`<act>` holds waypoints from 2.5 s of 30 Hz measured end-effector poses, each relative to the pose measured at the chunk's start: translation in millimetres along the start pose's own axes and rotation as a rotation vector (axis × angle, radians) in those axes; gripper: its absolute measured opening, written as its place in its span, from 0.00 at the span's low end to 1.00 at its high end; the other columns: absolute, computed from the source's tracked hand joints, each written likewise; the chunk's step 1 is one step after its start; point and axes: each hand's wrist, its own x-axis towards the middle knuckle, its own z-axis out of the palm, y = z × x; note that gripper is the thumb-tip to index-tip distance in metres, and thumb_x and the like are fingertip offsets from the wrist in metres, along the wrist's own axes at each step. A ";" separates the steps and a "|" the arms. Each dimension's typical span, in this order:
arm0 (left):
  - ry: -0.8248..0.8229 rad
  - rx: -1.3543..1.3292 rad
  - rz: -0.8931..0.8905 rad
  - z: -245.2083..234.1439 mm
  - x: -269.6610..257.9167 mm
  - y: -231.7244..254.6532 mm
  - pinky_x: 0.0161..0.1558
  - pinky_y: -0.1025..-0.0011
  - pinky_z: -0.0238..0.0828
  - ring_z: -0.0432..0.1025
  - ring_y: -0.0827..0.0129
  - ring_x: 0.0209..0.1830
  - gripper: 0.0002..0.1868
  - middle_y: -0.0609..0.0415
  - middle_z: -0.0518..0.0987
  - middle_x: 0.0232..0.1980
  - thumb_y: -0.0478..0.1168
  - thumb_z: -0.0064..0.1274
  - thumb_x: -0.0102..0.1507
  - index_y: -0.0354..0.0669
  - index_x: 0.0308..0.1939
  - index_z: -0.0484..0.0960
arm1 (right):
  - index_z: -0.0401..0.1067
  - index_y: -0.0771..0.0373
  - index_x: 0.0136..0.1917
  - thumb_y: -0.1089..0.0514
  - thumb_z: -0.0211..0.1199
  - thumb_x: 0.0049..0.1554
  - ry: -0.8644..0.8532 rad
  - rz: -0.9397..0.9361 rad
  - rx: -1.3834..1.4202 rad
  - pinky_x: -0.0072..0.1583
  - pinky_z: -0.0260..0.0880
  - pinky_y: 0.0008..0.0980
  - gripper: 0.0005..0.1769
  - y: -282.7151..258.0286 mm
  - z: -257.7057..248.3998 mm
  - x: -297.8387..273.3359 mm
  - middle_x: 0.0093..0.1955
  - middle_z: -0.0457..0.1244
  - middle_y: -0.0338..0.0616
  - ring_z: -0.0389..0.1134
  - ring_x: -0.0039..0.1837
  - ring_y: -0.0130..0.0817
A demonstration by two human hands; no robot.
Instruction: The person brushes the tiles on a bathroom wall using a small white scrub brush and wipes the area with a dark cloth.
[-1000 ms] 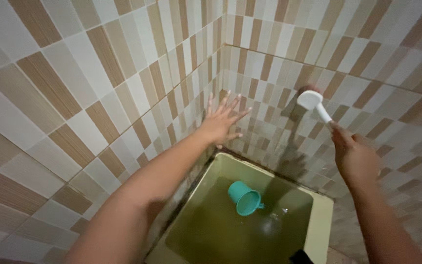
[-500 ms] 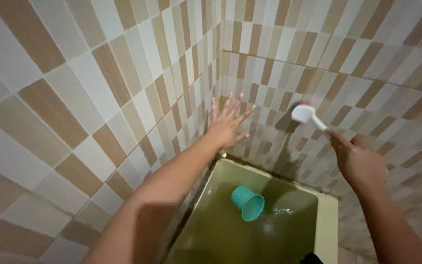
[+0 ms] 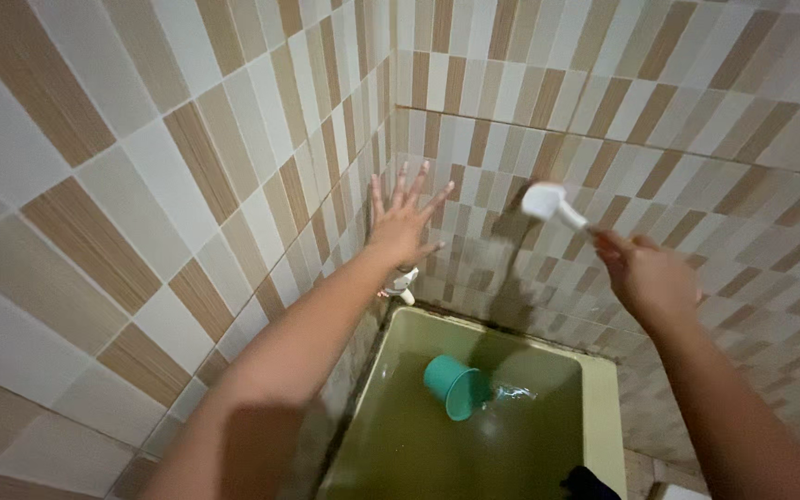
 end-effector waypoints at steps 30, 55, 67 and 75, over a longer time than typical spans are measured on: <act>0.104 -0.147 -0.081 3.1 24.2 -22.3 0.78 0.41 0.17 0.25 0.44 0.84 0.67 0.45 0.28 0.85 0.61 0.70 0.50 0.71 0.81 0.35 | 0.67 0.29 0.72 0.42 0.53 0.65 0.002 -0.137 -0.057 0.33 0.72 0.45 0.22 -82.0 -9.5 45.3 0.41 0.66 0.44 0.71 0.34 0.43; 0.220 -0.208 -0.054 11.8 24.4 -31.4 0.80 0.47 0.26 0.31 0.43 0.85 0.71 0.43 0.34 0.85 0.54 0.74 0.47 0.70 0.81 0.37 | 0.63 0.26 0.76 0.44 0.52 0.65 -0.007 -0.257 -0.191 0.34 0.73 0.40 0.26 -105.2 -29.8 76.0 0.41 0.66 0.44 0.71 0.35 0.40; 0.162 -0.221 -0.081 9.5 21.3 -27.3 0.81 0.47 0.24 0.30 0.45 0.86 0.70 0.44 0.33 0.85 0.55 0.74 0.47 0.70 0.81 0.37 | 0.64 0.24 0.72 0.44 0.52 0.64 -0.069 -0.270 -0.245 0.32 0.71 0.40 0.24 -105.5 -15.0 69.7 0.42 0.66 0.44 0.70 0.34 0.40; 0.114 -0.205 -0.042 17.5 21.5 -28.9 0.79 0.43 0.20 0.26 0.44 0.85 0.69 0.43 0.30 0.85 0.54 0.73 0.47 0.71 0.81 0.37 | 0.69 0.28 0.70 0.45 0.55 0.64 0.071 -0.152 -0.111 0.34 0.72 0.44 0.21 -44.3 -10.6 31.9 0.40 0.66 0.43 0.69 0.34 0.40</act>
